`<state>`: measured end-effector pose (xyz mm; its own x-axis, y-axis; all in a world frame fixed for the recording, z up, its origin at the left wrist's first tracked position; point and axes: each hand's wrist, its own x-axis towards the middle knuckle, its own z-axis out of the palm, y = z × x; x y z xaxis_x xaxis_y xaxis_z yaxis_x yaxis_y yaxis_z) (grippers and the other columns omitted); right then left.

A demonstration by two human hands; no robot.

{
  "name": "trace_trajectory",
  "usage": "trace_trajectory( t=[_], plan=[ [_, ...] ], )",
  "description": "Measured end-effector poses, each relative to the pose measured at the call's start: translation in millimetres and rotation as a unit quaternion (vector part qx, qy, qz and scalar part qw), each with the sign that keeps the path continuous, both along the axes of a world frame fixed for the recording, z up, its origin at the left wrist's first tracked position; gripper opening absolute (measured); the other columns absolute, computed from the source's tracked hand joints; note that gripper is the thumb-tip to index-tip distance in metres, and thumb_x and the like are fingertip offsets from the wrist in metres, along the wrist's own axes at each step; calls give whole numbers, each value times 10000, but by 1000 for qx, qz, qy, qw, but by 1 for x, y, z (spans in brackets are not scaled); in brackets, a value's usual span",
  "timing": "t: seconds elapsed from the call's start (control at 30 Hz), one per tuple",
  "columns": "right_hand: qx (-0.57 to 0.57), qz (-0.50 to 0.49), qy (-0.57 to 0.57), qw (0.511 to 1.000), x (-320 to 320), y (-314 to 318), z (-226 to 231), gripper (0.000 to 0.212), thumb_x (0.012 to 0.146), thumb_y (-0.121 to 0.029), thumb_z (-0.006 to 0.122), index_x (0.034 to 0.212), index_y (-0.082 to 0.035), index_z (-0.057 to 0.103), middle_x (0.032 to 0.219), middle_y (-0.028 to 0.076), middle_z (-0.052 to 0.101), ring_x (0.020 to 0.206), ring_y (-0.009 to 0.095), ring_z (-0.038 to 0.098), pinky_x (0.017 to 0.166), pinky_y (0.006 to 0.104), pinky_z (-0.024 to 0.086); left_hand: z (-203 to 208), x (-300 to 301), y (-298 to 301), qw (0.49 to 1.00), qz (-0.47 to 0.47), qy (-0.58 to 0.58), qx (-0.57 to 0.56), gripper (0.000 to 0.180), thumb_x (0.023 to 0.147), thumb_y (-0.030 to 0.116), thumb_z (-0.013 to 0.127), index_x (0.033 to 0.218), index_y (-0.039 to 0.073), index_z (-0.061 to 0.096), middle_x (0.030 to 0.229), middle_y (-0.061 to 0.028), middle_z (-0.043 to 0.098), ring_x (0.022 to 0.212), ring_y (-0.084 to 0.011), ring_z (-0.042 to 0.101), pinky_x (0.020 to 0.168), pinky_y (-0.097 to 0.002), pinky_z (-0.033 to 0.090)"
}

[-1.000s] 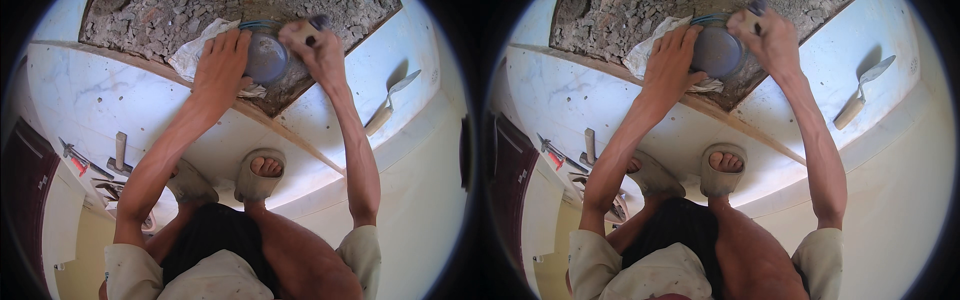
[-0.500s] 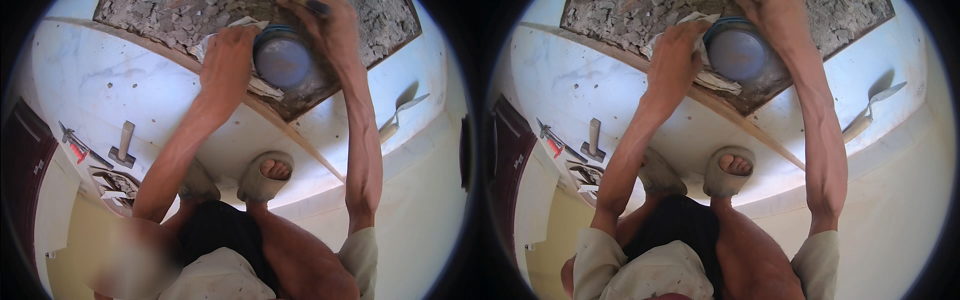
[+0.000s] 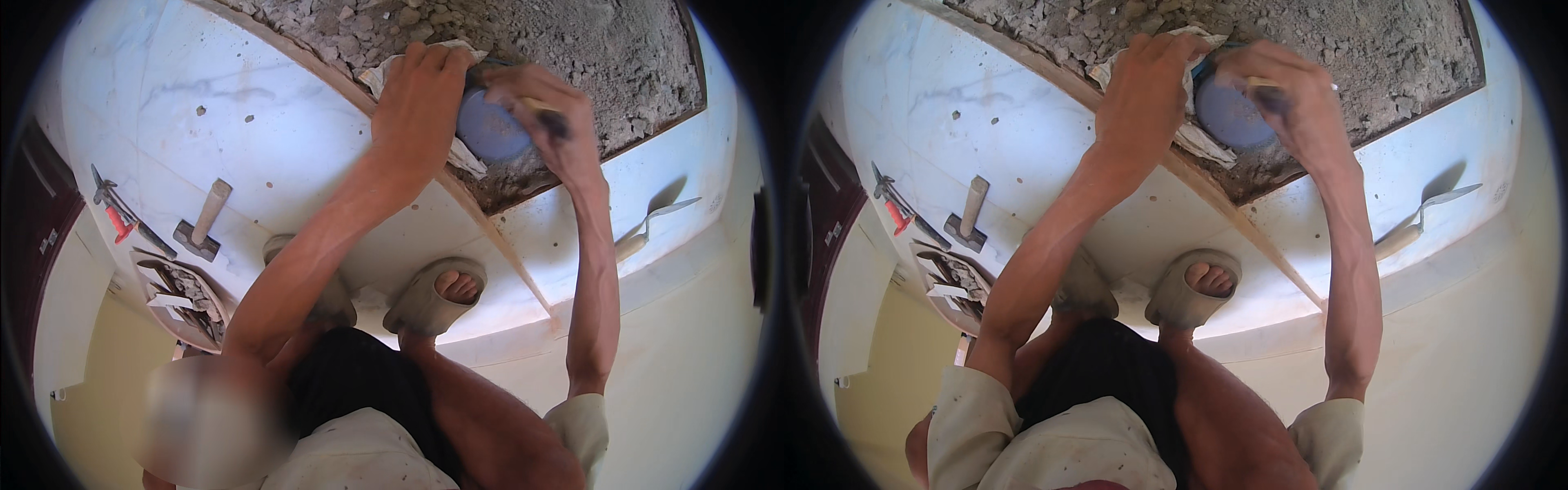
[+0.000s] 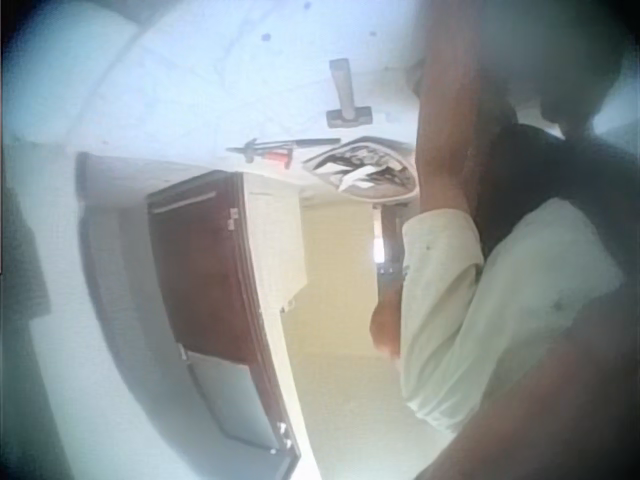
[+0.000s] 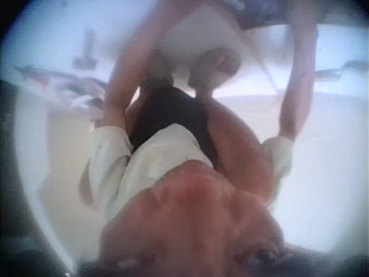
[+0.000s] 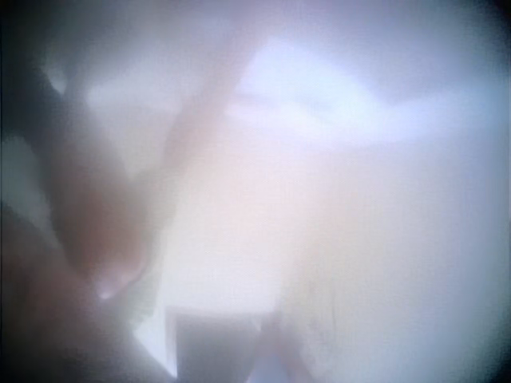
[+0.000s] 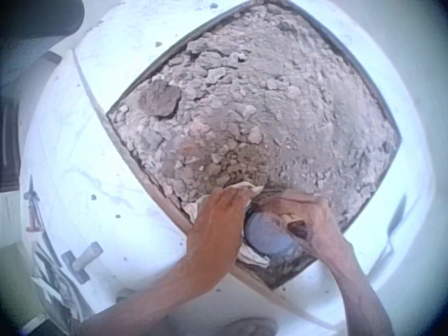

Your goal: The person uses a brush to apply a gray cement-like substance around a circular pipe opening in a tiled floor. They repeatedly brush the material into the gap and smooth it with their fingers, occasionally wiping excess with a cloth. A second person briefly enters the frame near the end.

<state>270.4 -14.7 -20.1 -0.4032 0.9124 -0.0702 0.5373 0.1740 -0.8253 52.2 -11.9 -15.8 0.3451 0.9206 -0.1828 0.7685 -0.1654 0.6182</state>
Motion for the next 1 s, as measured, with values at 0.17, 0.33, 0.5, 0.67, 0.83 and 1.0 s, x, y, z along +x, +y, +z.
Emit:
trace_trajectory(
  t=[0.17, 0.33, 0.5, 0.67, 0.83, 1.0],
  plan=[
    [144, -173, -60, 972, 47, 26, -8, 149, 969, -50, 772, 1089, -129, 813, 1115, 42, 823, 1020, 208, 780, 914, 343, 638, 0, -3, 0, 1000, -13, -7, 4, 444, 814, -127, 677, 1211, 70, 711, 1153, -94, 751, 1108, -331, 630, 982, -483, 511],
    [-25, -114, 89, 989, 21, -2, 3, 179, 963, -109, 806, 1134, -159, 825, 1172, 25, 826, 1136, 198, 758, 966, 379, 634, 0, 0, -1, 998, -55, 34, 22, 403, 821, -92, 698, 1179, 83, 751, 1097, -77, 778, 1116, -290, 647, 1023, -444, 468],
    [208, -128, -210, 947, 58, 21, -2, 207, 949, -67, 801, 1135, -154, 823, 1152, -1, 828, 1082, 196, 769, 929, 367, 640, 3, -4, 1, 987, -113, 108, 38, 367, 828, -37, 736, 1167, 97, 776, 1087, -60, 797, 1135, -258, 654, 1064, -424, 416],
    [108, -115, -14, 987, 14, 3, 11, 171, 949, -92, 814, 1113, -134, 784, 1093, 29, 826, 930, 171, 789, 807, 324, 673, -1, 0, 1, 988, -100, 111, 26, 339, 849, 24, 773, 1177, 107, 781, 1089, -46, 805, 1134, -241, 654, 1084, -446, 387],
    [-11, -140, -75, 987, 71, 1, 1, 124, 986, -177, 799, 1110, -175, 807, 1036, 31, 831, 880, 173, 791, 750, 363, 657, -1, -11, 2, 983, -144, 96, 57, 324, 856, 76, 806, 1178, 110, 782, 1055, -41, 802, 1120, -235, 651, 1076, -462, 382],
    [-121, -189, -86, 971, 52, 26, 31, 232, 977, -251, 832, 1140, -85, 838, 1048, 35, 832, 917, 139, 754, 798, 278, 594, -5, 4, 1, 982, -146, 114, 46, 339, 873, 147, 818, 1205, 103, 761, 1057, -46, 796, 1119, -250, 648, 1063, -468, 380]
  ],
)
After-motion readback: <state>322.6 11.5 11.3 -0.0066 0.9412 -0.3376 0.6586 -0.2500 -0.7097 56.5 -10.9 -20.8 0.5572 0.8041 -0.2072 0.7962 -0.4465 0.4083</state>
